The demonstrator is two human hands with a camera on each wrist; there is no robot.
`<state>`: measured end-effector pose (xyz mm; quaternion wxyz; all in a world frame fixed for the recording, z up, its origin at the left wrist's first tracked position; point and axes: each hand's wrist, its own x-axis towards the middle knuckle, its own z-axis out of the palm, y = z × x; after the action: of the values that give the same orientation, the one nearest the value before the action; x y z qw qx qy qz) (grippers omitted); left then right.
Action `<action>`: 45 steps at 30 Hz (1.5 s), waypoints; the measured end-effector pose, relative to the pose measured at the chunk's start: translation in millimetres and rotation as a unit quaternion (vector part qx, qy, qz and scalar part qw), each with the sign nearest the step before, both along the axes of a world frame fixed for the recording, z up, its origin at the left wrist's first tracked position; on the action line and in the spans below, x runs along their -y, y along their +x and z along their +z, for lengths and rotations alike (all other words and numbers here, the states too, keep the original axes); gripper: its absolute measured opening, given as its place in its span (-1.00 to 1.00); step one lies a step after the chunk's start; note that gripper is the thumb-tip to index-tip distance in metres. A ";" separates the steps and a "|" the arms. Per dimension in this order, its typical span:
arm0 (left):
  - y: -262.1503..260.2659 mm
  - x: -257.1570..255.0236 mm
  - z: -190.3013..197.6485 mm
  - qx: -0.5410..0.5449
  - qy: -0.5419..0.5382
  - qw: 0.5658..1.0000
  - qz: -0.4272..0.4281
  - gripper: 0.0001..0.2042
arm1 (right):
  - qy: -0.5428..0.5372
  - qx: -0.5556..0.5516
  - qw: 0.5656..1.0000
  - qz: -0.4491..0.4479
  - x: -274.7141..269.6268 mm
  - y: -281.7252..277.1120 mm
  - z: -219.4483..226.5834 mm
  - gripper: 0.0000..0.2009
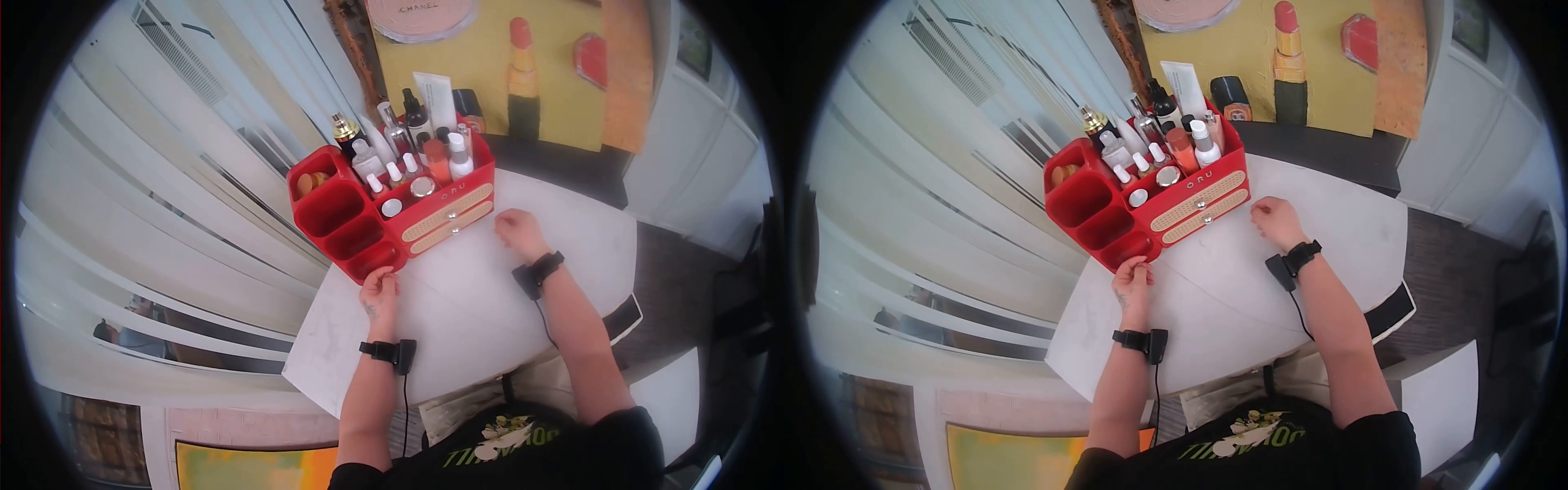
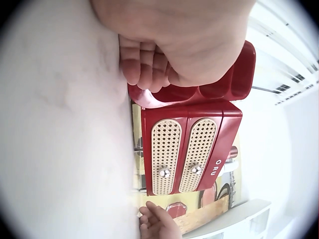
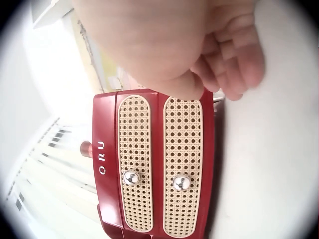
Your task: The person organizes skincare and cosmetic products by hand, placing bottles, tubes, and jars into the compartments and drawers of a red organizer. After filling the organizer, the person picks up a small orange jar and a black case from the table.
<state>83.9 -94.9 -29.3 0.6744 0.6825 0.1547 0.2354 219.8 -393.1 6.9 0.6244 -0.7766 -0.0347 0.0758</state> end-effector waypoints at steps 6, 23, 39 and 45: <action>2.8 -0.4 0.0 -0.014 0.008 1.000 -0.011 -0.84 | -0.016 -0.038 0.999 -0.009 -4.4 6.3 6.7 -0.77; -8.4 8.7 10.5 -0.067 0.041 0.997 -0.018 -0.87 | 0.040 0.056 0.997 -0.029 -9.7 -0.7 -13.2 -0.82; -11.4 7.2 8.9 -0.055 0.093 0.993 -0.036 -0.85 | 0.048 0.040 0.998 -0.013 -7.5 -1.5 -12.3 -0.81; -12.3 6.4 8.9 -0.064 0.091 0.993 -0.035 -0.85 | 0.040 0.039 0.998 -0.012 -9.4 -1.5 -12.6 -0.81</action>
<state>71.6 -101.4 -20.3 0.6062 0.7595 0.1514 0.1811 218.3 -383.7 -5.8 0.6541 -0.7537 -0.0527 0.0369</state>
